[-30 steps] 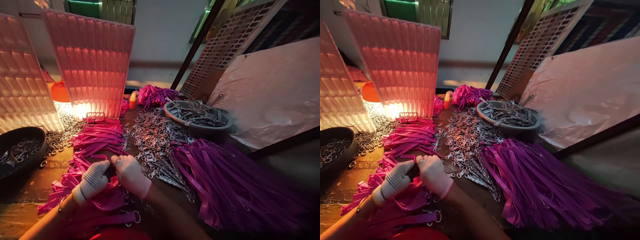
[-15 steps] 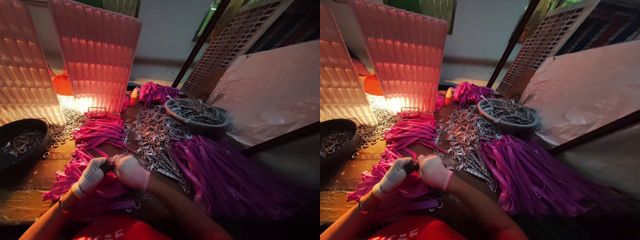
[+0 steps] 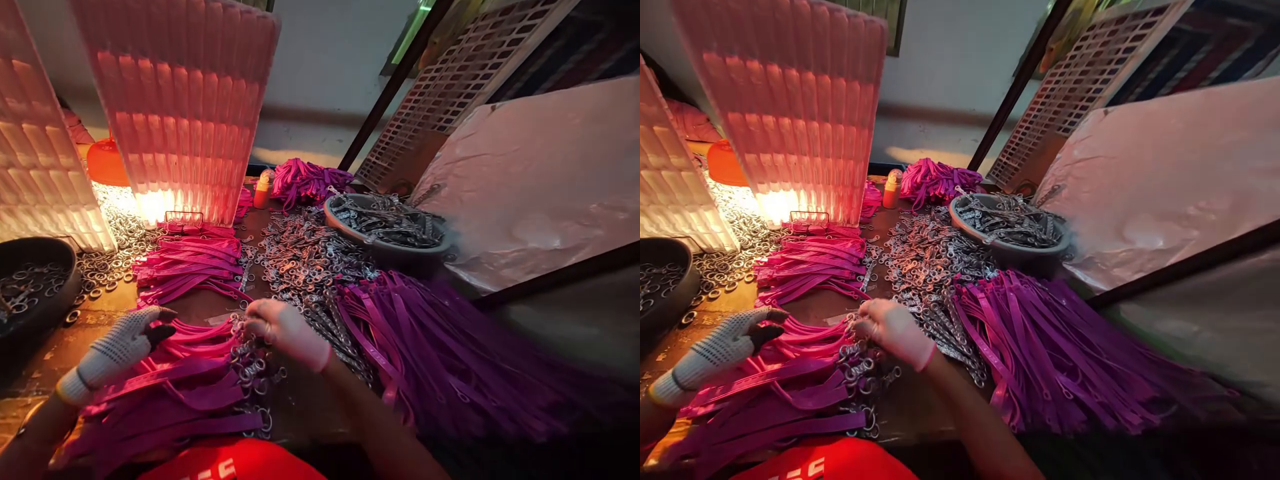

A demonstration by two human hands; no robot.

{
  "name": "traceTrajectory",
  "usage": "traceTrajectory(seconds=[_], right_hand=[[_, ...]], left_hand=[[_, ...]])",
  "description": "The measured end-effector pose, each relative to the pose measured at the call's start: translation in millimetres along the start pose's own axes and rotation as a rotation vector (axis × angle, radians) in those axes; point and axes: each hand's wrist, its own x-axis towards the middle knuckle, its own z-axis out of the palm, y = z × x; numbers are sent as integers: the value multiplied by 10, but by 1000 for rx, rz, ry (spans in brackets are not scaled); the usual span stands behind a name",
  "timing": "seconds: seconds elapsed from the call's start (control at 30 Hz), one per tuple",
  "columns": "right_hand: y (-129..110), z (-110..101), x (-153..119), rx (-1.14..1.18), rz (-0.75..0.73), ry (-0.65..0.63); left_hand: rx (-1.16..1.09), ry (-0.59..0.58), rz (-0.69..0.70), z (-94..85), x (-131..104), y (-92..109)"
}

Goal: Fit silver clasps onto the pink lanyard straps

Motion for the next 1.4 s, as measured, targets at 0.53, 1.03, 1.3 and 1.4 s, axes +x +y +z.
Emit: traceTrajectory(seconds=[0.53,1.03,1.3,1.4], right_hand=[[586,349,204,-82,197,89],[-891,181,90,226,-254,119],[-940,420,-38,420,-88,192],[-895,405,-15,666,-8,230]], left_hand=[[-1267,50,-258,709,29,119],[-1111,33,-135,765,-222,245],[-1140,-22,-220,813,-237,225],[-996,-43,-114,776,-285,281]])
